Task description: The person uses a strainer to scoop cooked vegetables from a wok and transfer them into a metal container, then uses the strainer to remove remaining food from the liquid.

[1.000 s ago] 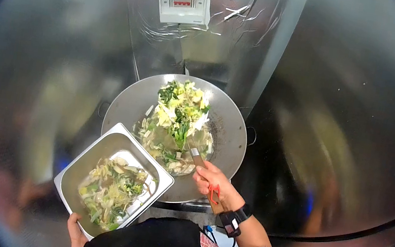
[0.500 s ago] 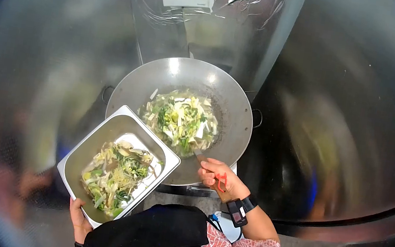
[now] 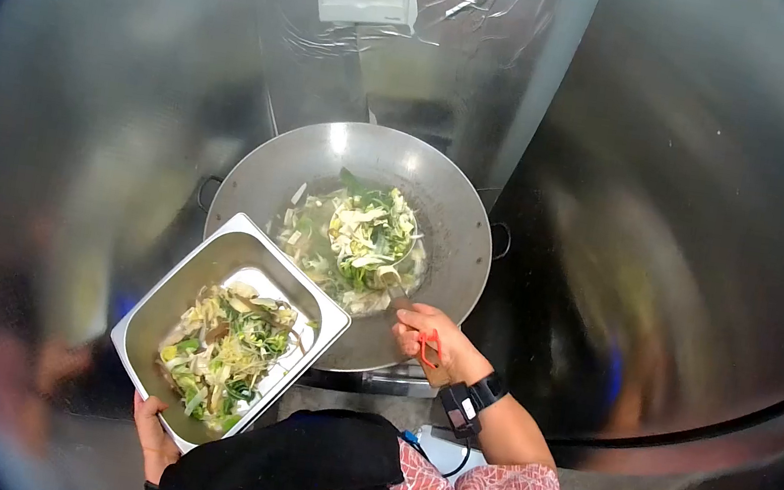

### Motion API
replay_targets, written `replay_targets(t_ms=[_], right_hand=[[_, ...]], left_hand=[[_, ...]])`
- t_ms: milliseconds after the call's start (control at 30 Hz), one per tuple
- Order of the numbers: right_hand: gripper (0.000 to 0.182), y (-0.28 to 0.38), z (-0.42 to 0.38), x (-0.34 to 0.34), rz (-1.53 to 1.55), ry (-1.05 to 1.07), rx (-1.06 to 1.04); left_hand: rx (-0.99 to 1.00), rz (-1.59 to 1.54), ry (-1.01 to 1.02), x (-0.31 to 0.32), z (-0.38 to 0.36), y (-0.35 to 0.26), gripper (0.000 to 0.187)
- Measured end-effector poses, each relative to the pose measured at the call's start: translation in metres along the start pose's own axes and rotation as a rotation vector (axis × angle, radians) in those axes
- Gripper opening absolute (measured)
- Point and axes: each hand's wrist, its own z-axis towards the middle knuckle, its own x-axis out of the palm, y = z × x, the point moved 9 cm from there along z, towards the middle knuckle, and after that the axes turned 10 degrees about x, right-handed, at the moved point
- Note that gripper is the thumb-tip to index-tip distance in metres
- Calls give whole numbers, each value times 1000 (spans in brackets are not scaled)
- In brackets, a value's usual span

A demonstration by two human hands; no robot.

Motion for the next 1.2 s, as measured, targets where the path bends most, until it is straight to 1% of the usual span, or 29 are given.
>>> replay_targets(t_ms=[100,200,300,333,433,467,567,600,700,733,867,967,1000,1100,1133,1167,1200], right_hand=[[19,4,-6,3,46,33,5],[25,26,-32,30,-112,-13,-133],[31,26,-29,34,-153,-19,-164],[25,19,-20,28,-124,-38,-166],[20,3,8,3,45,-38,-29],[17,5,8,2,23,-61,-46],[14,-12,10,-7,104,41,38],[14,-18,9,-2,150,146,92],[14,-22,2,2,188,69,103],[15,-16,-5,8,148,23,53],[15,14,-37,40,64,69,-66],[17,22,-41,47,-4,72,-112],[22,15,-27,35,5,91,-90],[17,3,-14,18,56,-73,-42],[15,6,-11,20,16,19,-49],[18,3,-11,27,92,66,-1],[17,-5,-9,23,67,46,19]], left_hand=[[-9,-14,-3,3,-2,0,59],[-9,-26,-17,4,-2,-1,61],[5,-39,-27,12,-4,-6,62],[-14,-20,-17,12,-4,-6,63],[3,-44,-14,8,-3,-3,63],[8,-33,-18,4,0,-1,63],[3,-14,-34,-5,1,2,63],[0,-21,-38,2,-1,-2,63],[-18,-3,-35,2,-1,-1,63],[-21,11,-29,0,0,0,63],[-14,-35,-28,4,1,1,64],[-8,-72,-14,12,-3,-5,64],[5,-77,-16,13,-2,-4,64],[22,-74,3,12,0,-4,62],[23,-43,-5,8,1,-3,62],[20,-7,-13,3,0,-4,61],[20,22,-30,4,-1,-6,60]])
